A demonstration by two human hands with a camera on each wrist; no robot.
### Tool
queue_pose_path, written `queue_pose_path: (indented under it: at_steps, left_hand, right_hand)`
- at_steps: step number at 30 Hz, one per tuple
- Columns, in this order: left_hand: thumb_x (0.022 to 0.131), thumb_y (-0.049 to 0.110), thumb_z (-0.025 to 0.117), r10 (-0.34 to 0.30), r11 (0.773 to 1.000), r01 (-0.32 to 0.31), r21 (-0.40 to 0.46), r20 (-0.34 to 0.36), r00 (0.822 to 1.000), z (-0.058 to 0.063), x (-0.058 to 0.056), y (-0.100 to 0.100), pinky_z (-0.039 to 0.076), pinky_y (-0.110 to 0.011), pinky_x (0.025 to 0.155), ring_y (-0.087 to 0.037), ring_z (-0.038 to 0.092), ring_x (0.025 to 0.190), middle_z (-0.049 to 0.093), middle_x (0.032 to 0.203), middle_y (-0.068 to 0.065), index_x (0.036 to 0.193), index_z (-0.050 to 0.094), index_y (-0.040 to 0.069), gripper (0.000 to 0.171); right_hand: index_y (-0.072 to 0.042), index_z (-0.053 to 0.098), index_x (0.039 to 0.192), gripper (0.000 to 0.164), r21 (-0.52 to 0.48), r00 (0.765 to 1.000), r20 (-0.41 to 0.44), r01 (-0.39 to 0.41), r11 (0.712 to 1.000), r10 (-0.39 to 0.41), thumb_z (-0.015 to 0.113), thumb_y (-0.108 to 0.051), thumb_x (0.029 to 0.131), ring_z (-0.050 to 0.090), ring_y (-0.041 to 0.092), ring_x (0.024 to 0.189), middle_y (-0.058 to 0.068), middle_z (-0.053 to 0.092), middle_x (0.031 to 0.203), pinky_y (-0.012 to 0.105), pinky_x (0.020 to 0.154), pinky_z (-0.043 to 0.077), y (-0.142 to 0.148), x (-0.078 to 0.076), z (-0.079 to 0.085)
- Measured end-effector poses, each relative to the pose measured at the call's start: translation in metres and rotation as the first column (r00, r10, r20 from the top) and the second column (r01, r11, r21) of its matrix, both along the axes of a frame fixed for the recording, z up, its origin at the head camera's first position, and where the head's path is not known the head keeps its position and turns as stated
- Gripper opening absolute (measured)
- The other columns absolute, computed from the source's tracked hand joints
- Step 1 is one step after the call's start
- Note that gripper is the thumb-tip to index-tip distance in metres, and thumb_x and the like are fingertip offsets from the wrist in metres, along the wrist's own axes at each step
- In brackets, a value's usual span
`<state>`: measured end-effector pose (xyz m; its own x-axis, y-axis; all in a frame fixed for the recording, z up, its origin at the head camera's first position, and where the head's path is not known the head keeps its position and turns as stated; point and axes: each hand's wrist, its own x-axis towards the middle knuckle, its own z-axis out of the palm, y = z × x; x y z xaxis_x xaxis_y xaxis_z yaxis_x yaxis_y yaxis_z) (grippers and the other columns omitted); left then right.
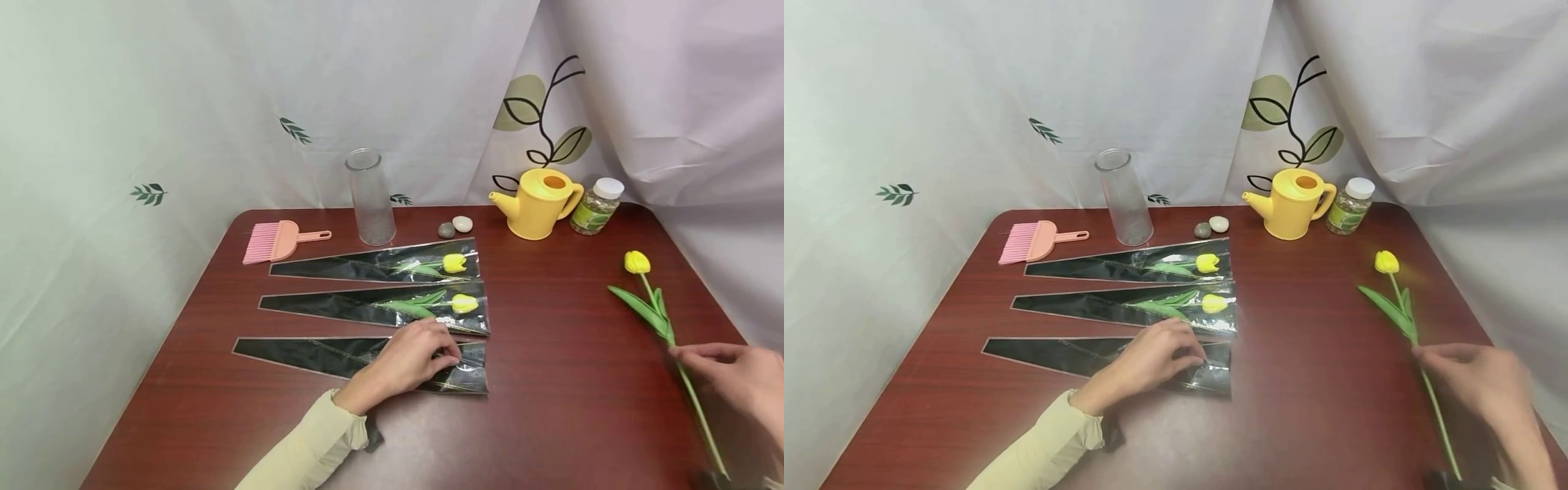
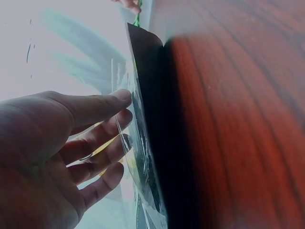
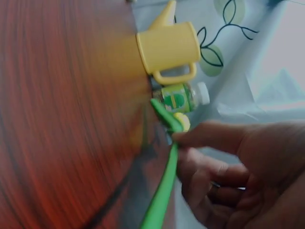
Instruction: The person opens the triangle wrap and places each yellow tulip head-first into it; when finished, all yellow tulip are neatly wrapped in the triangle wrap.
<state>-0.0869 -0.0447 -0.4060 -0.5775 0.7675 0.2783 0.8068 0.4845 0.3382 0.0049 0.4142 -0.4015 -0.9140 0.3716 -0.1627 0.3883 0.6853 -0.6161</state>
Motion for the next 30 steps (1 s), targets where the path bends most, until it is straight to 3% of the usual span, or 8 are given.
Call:
queue_pose_path:
  at_steps: [3, 6, 10, 14, 18, 21, 25, 30]
  left_hand:
    - [0.087, 0.026, 0.076, 0.002, 1.000, -0.002, -0.012, 0.010, 1.000, 0.000, 0.000, -0.001, 0.044, -0.018, 0.073, -0.003, 0.053, 0.083, 0.062, 0.086, 0.016, 0.090, 0.076, 0.023, 0.004]
    - [0.088, 0.026, 0.076, 0.003, 1.000, -0.003, -0.013, 0.014, 1.000, 0.000, 0.000, -0.001, 0.044, -0.018, 0.073, -0.003, 0.053, 0.084, 0.062, 0.086, 0.016, 0.090, 0.076, 0.023, 0.004]
    - [0.088, 0.026, 0.075, 0.003, 1.000, -0.003, -0.011, 0.020, 1.000, -0.001, 0.000, -0.001, 0.043, -0.018, 0.073, -0.003, 0.053, 0.083, 0.062, 0.086, 0.016, 0.090, 0.076, 0.024, 0.003]
    - [0.089, 0.027, 0.074, 0.006, 1.000, -0.006, -0.016, 0.027, 1.000, -0.001, 0.000, -0.001, 0.043, -0.018, 0.073, -0.003, 0.052, 0.084, 0.062, 0.087, 0.016, 0.091, 0.076, 0.024, 0.004]
    - [0.088, 0.026, 0.075, 0.008, 1.000, -0.008, -0.012, 0.025, 1.000, -0.001, 0.000, -0.001, 0.043, -0.018, 0.073, -0.004, 0.052, 0.084, 0.062, 0.087, 0.016, 0.091, 0.075, 0.023, 0.004]
    - [0.088, 0.026, 0.075, 0.008, 1.000, -0.008, -0.009, 0.020, 1.000, 0.000, 0.000, 0.000, 0.042, -0.018, 0.073, -0.004, 0.052, 0.084, 0.062, 0.087, 0.016, 0.090, 0.075, 0.024, 0.004]
    - [0.088, 0.026, 0.075, 0.007, 1.000, -0.007, -0.004, 0.020, 1.000, 0.000, 0.000, 0.000, 0.042, -0.018, 0.072, -0.004, 0.052, 0.084, 0.062, 0.087, 0.016, 0.091, 0.076, 0.024, 0.004]
    - [0.089, 0.026, 0.074, 0.012, 1.000, -0.012, 0.003, 0.023, 1.000, 0.000, -0.001, 0.000, 0.042, -0.018, 0.071, -0.003, 0.051, 0.084, 0.064, 0.088, 0.016, 0.091, 0.076, 0.024, 0.004]
  right_hand:
    - [-0.023, 0.080, 0.095, 0.021, -0.178, 0.999, 0.021, -0.029, 0.984, 0.033, 0.068, -0.040, 0.092, 0.059, 0.009, 0.059, -0.005, 0.071, 0.074, 0.019, 0.058, 0.041, -0.005, 0.000, -0.002]
    - [-0.017, 0.078, 0.106, 0.020, -0.448, 0.998, -0.022, -0.057, 0.892, 0.053, 0.066, -0.030, 0.095, 0.054, 0.009, 0.061, -0.007, 0.067, 0.075, 0.019, 0.063, 0.036, -0.016, -0.001, -0.006]
    - [-0.006, 0.076, 0.108, 0.021, -0.781, 0.994, -0.106, -0.100, 0.617, 0.027, 0.058, -0.012, 0.100, 0.055, 0.006, 0.065, -0.005, 0.064, 0.076, 0.020, 0.063, 0.042, -0.032, -0.002, -0.010]
    - [-0.005, 0.076, 0.106, 0.029, -0.945, 0.988, -0.148, -0.127, 0.302, -0.049, 0.048, -0.003, 0.102, 0.064, 0.007, 0.074, 0.001, 0.070, 0.086, 0.020, 0.061, 0.051, -0.046, -0.003, -0.011]
    - [-0.002, 0.075, 0.104, 0.031, -0.983, 0.976, -0.159, -0.142, 0.117, -0.147, 0.044, 0.000, 0.103, 0.070, 0.015, 0.085, 0.007, 0.073, 0.095, 0.023, 0.068, 0.054, -0.059, -0.002, -0.011]
    - [0.001, 0.074, 0.103, 0.030, -0.985, 0.959, -0.172, -0.168, 0.037, -0.224, 0.044, 0.002, 0.102, 0.071, 0.020, 0.089, 0.010, 0.073, 0.098, 0.026, 0.072, 0.055, -0.067, 0.000, -0.011]
    - [0.003, 0.073, 0.101, 0.028, -0.980, 0.926, -0.181, -0.197, -0.016, -0.331, 0.045, 0.005, 0.100, 0.072, 0.023, 0.087, 0.015, 0.073, 0.095, 0.028, 0.072, 0.056, -0.075, 0.001, -0.012]
    - [0.005, 0.074, 0.100, 0.022, -0.988, 0.876, -0.144, -0.153, 0.019, -0.459, 0.053, 0.008, 0.096, 0.072, 0.025, 0.081, 0.017, 0.073, 0.090, 0.030, 0.069, 0.057, -0.092, 0.004, -0.013]
